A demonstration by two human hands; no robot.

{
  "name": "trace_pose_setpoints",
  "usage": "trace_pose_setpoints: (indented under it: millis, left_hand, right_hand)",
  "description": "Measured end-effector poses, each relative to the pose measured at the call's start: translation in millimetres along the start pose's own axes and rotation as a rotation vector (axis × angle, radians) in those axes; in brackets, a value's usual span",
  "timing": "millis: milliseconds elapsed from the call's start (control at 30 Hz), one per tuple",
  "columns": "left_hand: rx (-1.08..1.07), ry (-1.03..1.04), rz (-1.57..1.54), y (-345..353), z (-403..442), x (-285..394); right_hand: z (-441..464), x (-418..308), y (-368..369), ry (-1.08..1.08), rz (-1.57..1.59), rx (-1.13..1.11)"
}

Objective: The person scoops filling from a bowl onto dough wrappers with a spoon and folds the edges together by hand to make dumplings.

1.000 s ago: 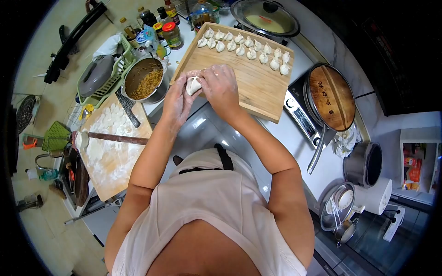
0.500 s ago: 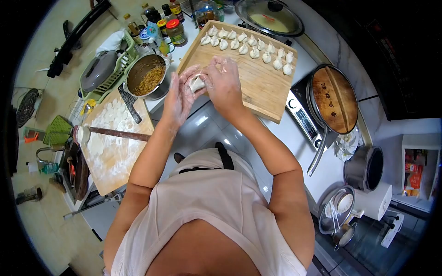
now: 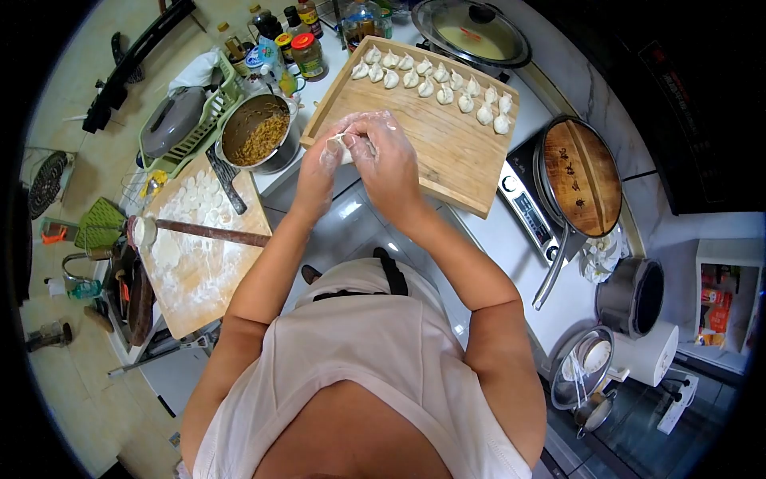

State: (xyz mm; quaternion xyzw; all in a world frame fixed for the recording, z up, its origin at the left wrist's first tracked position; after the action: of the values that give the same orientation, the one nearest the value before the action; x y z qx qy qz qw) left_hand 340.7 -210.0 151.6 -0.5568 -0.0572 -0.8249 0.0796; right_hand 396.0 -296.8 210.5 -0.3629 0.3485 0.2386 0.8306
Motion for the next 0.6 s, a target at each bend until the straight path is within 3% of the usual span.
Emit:
trace_pose_setpoints:
  millis: [133, 233, 333, 433, 600]
  left_hand:
    - [0.015, 0.026, 0.172, 1.3, 0.6, 12.3]
    - [0.151, -0.116, 0.109, -10.6, -8.5, -0.9]
    - [0.228, 0.037, -0.592, -10.5, 0.3, -0.6]
    - [0.251, 0.015, -0.856, -6.9, 3.6, -1.3]
    - [0.128, -0.046, -1.029, 11.9, 3.9, -3.0]
  right_hand:
    - [-1.6, 6.0, 2.3, 0.03, -0.017, -0.061]
    - [-8.5, 20.2, 4.1, 0.131, 0.354, 0.031]
    - [-17.6, 20.3, 8.2, 0.037, 0.579, 0.087]
    - [-17.6, 2.8, 10.3, 0.01, 0.136, -0.004]
    - [-17.1, 12.0, 28.3, -0.031, 0.0, -0.061]
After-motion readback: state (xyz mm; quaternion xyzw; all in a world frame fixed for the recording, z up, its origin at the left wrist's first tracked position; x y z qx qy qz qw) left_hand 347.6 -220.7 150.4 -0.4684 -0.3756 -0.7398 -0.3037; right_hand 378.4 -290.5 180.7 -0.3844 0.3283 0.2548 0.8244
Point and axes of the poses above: each hand's wrist, its own z-axis towards the middle knuckle, its own y-axis out of the palm, x = y × z, the point moved 10 cm from there along z, towards the middle knuckle, and after that the axes turned 15 degrees about -x, right-handed, at the moved point
